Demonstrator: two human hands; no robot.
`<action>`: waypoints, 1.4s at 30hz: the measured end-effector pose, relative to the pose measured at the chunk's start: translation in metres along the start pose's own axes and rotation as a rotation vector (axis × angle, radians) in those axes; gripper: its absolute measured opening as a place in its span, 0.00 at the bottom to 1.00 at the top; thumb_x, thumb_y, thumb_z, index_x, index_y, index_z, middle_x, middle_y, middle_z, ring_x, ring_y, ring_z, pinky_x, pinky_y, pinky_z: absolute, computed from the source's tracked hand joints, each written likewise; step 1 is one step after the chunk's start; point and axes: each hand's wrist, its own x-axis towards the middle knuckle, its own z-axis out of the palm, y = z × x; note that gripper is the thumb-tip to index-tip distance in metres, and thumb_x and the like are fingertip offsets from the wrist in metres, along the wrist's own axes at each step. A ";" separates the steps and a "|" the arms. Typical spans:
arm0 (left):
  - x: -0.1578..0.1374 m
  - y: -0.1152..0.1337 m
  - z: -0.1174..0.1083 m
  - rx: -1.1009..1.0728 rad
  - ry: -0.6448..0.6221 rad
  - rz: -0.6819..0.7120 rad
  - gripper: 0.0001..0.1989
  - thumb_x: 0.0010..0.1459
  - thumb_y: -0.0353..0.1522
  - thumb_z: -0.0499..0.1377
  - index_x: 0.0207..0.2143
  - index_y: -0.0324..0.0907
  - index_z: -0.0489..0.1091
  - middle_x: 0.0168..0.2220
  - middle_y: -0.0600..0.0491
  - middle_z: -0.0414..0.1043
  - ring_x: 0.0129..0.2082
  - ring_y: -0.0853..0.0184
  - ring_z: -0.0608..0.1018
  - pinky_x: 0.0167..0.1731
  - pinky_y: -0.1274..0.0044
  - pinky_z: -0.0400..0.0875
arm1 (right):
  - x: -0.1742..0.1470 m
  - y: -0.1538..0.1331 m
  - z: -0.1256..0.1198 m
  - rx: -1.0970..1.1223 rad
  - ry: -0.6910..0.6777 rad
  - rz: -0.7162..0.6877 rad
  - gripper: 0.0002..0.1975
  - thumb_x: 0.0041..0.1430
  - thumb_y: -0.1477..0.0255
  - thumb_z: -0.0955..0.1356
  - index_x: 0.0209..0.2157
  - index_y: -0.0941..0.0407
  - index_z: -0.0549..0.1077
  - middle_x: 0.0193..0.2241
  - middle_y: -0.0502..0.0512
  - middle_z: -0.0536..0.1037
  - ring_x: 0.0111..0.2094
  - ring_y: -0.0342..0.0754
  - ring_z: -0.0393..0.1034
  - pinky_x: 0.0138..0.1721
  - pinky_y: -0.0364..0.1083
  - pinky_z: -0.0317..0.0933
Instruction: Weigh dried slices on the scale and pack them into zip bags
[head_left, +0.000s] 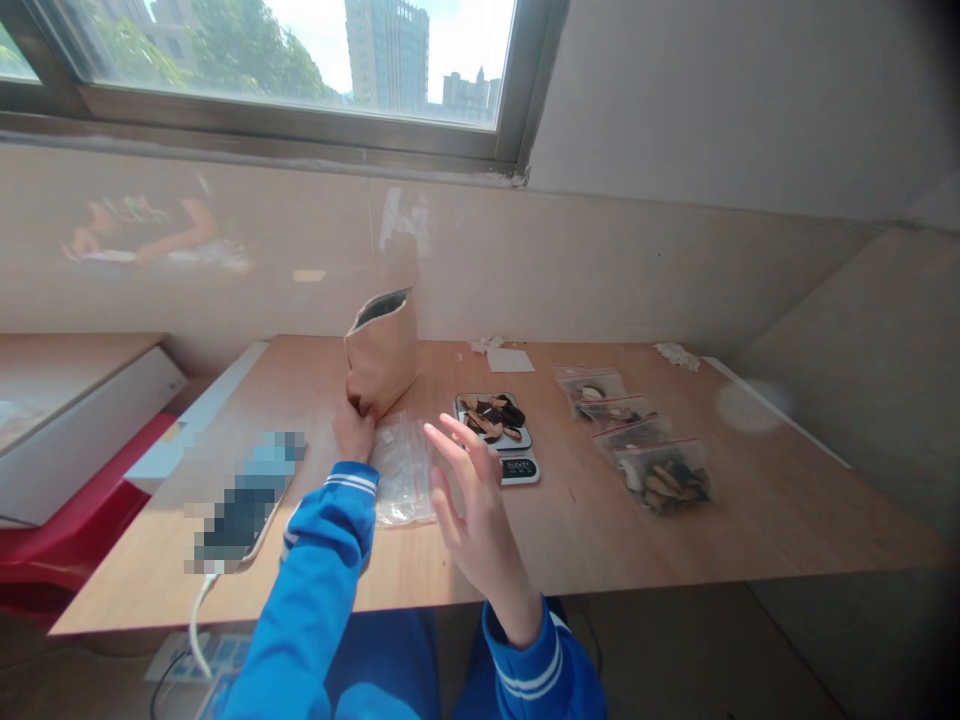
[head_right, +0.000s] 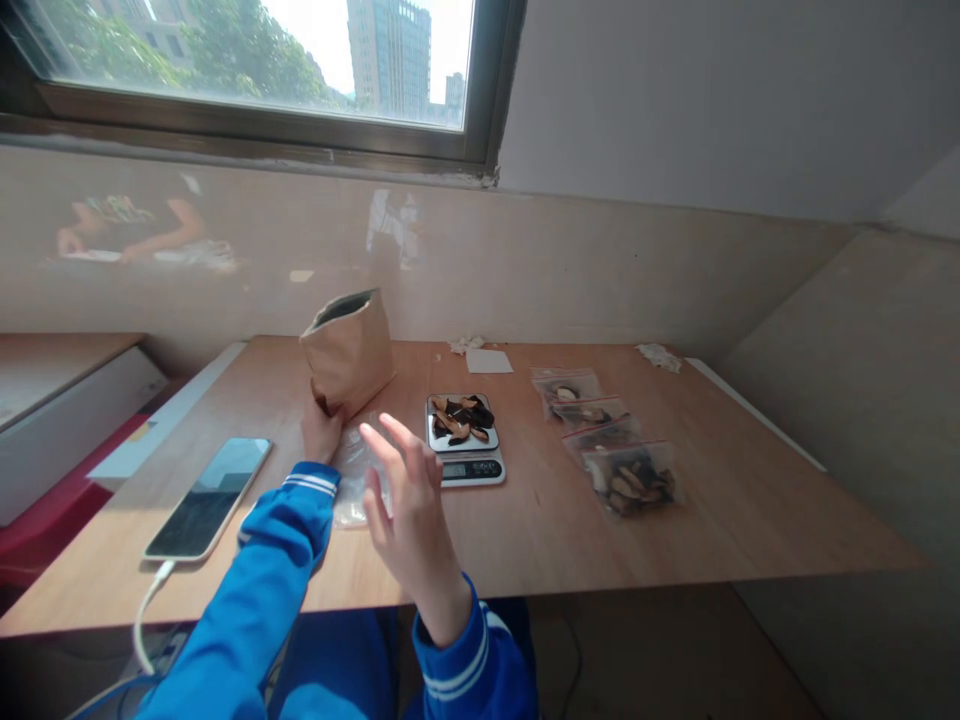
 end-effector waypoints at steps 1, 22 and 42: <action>0.000 0.001 0.001 0.039 0.001 -0.041 0.26 0.55 0.36 0.60 0.53 0.34 0.59 0.46 0.38 0.72 0.50 0.49 0.73 0.48 0.59 0.64 | -0.008 0.011 0.000 0.004 0.033 0.041 0.20 0.66 0.76 0.59 0.57 0.51 0.65 0.56 0.59 0.67 0.57 0.50 0.62 0.57 0.53 0.60; -0.061 0.074 -0.039 0.285 -0.302 0.044 0.09 0.58 0.39 0.54 0.33 0.42 0.67 0.33 0.47 0.72 0.34 0.59 0.77 0.35 0.70 0.69 | -0.043 0.110 -0.021 0.224 -0.083 0.385 0.15 0.63 0.72 0.58 0.39 0.55 0.75 0.37 0.58 0.79 0.39 0.51 0.73 0.39 0.48 0.66; -0.149 0.119 -0.046 -0.529 -0.239 0.054 0.18 0.65 0.43 0.47 0.24 0.45 0.55 0.20 0.59 0.55 0.20 0.71 0.62 0.23 0.78 0.61 | -0.039 0.062 0.027 0.586 -0.028 0.588 0.18 0.62 0.58 0.60 0.22 0.53 0.57 0.18 0.44 0.58 0.21 0.42 0.54 0.23 0.42 0.52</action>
